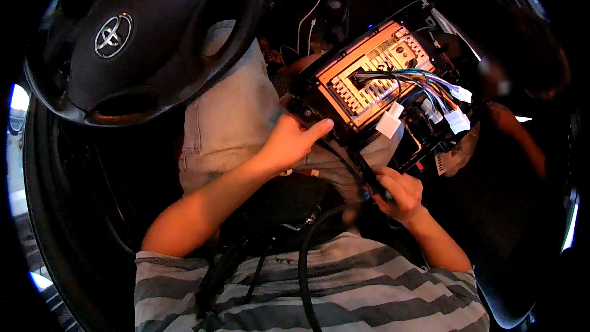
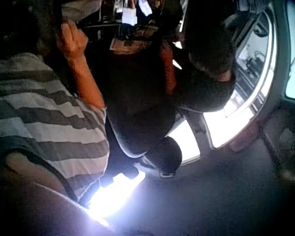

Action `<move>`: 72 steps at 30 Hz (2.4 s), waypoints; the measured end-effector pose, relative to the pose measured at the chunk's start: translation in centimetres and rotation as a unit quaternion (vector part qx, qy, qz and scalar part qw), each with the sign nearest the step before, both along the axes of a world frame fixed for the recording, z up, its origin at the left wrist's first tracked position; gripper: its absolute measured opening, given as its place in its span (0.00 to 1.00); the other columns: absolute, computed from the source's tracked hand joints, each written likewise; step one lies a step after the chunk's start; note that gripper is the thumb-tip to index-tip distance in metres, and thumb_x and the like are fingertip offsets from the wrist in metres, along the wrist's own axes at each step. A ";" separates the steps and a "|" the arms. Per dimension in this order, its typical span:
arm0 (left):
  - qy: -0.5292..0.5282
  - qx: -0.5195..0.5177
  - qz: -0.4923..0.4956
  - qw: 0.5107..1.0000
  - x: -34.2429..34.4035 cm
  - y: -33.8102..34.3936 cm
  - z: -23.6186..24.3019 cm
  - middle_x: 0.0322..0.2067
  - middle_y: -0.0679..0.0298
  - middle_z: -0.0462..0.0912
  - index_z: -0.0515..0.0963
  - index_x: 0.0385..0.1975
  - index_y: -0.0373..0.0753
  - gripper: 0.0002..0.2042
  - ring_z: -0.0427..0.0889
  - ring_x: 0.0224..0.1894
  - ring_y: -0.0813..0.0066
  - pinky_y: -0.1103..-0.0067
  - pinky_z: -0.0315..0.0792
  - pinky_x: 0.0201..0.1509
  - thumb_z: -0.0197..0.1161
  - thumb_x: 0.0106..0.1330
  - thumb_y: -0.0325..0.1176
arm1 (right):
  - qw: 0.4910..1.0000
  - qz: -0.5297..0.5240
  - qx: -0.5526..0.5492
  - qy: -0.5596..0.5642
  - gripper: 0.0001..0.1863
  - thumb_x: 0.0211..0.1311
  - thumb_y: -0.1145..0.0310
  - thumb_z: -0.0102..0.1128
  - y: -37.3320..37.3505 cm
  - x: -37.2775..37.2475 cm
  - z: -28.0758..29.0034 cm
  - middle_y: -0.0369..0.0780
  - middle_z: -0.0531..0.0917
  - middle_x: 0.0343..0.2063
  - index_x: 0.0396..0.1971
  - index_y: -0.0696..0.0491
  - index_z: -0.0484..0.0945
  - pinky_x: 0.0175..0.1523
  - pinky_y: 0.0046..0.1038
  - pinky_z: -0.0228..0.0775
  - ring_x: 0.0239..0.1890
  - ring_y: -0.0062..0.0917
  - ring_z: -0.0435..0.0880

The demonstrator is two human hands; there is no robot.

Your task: The person assembles and installs a car head unit and dashboard trim. They connect wiring harnesses to the back of the electronic unit, use a screwdriver to secure components, and fit silver trim pieces onto the black plastic housing while seated inside the vehicle.

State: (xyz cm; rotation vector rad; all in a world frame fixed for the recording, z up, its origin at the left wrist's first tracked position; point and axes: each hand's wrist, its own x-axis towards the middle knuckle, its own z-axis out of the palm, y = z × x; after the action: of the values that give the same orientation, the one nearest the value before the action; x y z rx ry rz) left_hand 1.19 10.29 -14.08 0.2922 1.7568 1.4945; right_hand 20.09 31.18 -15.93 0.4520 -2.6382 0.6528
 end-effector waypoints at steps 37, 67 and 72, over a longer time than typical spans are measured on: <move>0.271 0.115 0.162 0.942 -0.1 0.4 -3.4 0.35 0.54 0.85 0.80 0.38 0.34 0.11 0.84 0.38 0.65 0.73 0.74 0.44 0.57 0.61 0.33 | 0.931 0.213 -0.266 0.131 0.24 0.63 0.70 0.57 -7.1 -12.0 18.7 0.49 0.71 0.42 0.53 0.51 0.54 0.58 0.52 0.63 0.43 0.41 0.79; 0.304 0.109 0.159 0.933 -0.2 0.3 -3.6 0.35 0.52 0.84 0.80 0.39 0.35 0.10 0.84 0.38 0.58 0.70 0.75 0.43 0.59 0.61 0.32 | 0.924 0.224 -0.283 0.127 0.22 0.65 0.71 0.54 -6.3 -12.5 19.3 0.49 0.71 0.42 0.54 0.52 0.56 0.59 0.55 0.64 0.41 0.39 0.79; 0.313 0.111 0.159 0.930 -0.2 0.3 -3.5 0.35 0.51 0.84 0.80 0.39 0.36 0.11 0.83 0.38 0.57 0.69 0.75 0.42 0.59 0.60 0.32 | 0.927 0.219 -0.279 0.122 0.22 0.65 0.71 0.54 -6.2 -12.4 19.3 0.49 0.71 0.42 0.54 0.52 0.56 0.59 0.55 0.64 0.41 0.39 0.79</move>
State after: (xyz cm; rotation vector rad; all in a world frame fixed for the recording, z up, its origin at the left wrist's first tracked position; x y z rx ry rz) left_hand 0.98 10.60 -17.58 0.6895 2.2030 1.9923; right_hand 7.65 24.95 3.35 0.8821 -1.9965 1.3377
